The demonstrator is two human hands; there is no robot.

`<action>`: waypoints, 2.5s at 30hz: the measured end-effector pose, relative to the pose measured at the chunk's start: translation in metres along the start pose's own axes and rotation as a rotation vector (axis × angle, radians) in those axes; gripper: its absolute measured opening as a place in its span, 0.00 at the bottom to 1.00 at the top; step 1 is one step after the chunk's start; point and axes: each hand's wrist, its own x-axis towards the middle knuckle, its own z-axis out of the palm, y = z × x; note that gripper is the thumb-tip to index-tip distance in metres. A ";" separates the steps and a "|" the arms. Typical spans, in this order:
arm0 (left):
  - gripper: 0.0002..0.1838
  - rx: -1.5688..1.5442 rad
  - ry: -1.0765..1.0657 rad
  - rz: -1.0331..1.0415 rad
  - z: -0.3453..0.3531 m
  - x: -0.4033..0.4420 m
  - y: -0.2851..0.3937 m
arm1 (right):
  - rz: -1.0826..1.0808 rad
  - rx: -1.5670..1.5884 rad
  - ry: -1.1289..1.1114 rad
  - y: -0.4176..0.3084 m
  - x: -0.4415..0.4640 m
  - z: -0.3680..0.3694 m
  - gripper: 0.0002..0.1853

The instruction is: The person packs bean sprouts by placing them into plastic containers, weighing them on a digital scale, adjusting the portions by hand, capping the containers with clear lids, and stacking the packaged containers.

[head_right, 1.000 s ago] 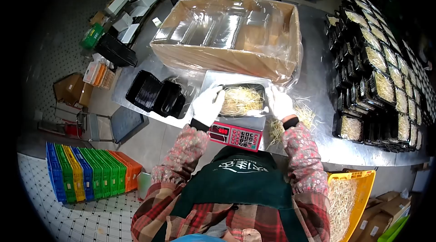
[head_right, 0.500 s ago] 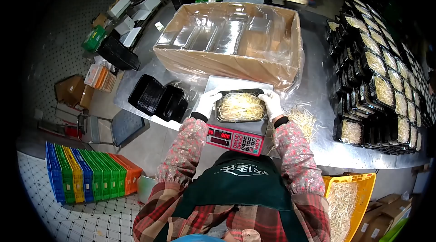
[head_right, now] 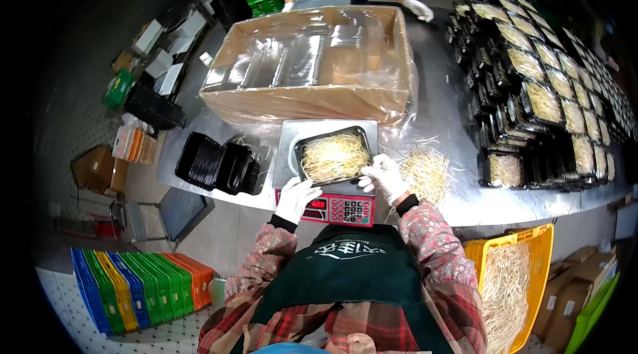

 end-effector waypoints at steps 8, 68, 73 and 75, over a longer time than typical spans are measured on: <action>0.08 0.255 -0.082 0.032 0.070 0.015 0.023 | -0.058 -0.522 -0.012 -0.061 -0.062 -0.017 0.14; 0.20 1.433 0.713 0.767 -0.102 0.048 0.148 | -0.639 0.056 1.029 0.068 -0.135 -0.142 0.13; 0.12 1.261 -0.042 1.356 0.071 0.090 0.066 | -0.725 0.080 1.222 0.083 -0.208 -0.123 0.11; 0.11 1.199 -0.474 1.143 0.138 0.092 -0.003 | -0.688 0.076 1.292 0.081 -0.225 -0.109 0.10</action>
